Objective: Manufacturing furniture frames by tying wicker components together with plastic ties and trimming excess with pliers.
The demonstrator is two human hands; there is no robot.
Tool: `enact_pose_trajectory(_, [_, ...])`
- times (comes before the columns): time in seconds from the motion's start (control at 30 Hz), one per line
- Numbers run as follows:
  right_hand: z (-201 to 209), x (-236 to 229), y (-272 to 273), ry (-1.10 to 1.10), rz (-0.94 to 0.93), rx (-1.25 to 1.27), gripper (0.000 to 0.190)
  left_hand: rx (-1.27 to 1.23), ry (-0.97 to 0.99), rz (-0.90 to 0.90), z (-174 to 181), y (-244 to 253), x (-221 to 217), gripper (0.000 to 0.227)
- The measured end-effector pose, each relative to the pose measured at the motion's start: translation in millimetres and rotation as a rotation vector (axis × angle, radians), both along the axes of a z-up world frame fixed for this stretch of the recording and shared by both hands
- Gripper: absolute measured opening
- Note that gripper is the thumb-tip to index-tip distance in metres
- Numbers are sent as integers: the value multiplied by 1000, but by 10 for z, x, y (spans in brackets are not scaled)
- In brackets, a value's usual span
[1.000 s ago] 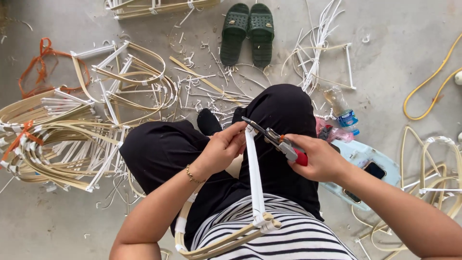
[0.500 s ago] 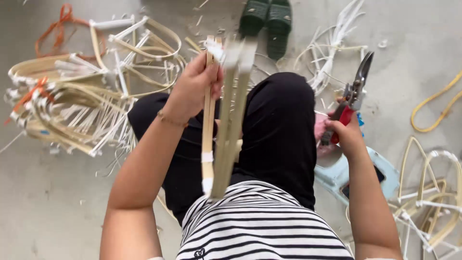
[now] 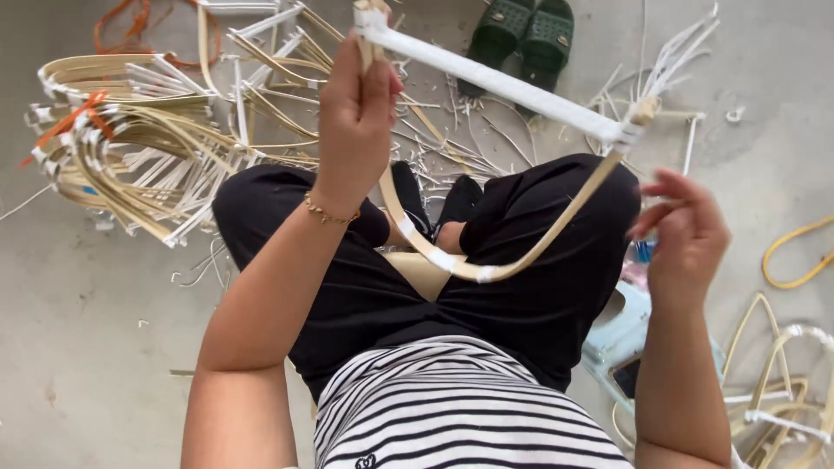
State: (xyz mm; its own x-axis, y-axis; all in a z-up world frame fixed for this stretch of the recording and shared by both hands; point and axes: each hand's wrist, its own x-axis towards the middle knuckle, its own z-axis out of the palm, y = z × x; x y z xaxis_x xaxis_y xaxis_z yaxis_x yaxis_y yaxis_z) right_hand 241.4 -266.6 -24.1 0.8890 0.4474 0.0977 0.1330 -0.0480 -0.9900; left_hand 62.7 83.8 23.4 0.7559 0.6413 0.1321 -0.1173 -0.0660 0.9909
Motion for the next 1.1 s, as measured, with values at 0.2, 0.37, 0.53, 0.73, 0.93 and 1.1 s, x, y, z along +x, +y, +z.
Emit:
enact_pose_trajectory(0.2, [92, -707, 627, 193, 478, -135, 41, 637, -62, 105, 589, -261, -140, 36])
enact_pose_trajectory(0.37, [-1146, -541, 295, 807, 349, 620, 35, 826, 69, -110, 668, -345, -375, 58])
enact_pose_trajectory(0.53, [-173, -622, 921, 297, 422, 261, 30, 826, 116, -95, 433, -244, -383, 62])
enact_pose_trajectory(0.73, [-119, -582, 1151, 331, 227, 90, 30, 909, 73, -128, 354, -255, -388, 53])
enact_pose_trajectory(0.93, [-316, -433, 1012, 523, 368, 54, 22, 1245, 167, 49, 428, -127, -210, 54])
enact_pose_trajectory(1.1, [-405, -384, 1026, 931, 391, 236, 24, 1282, 229, -335, -39, -303, -403, 40])
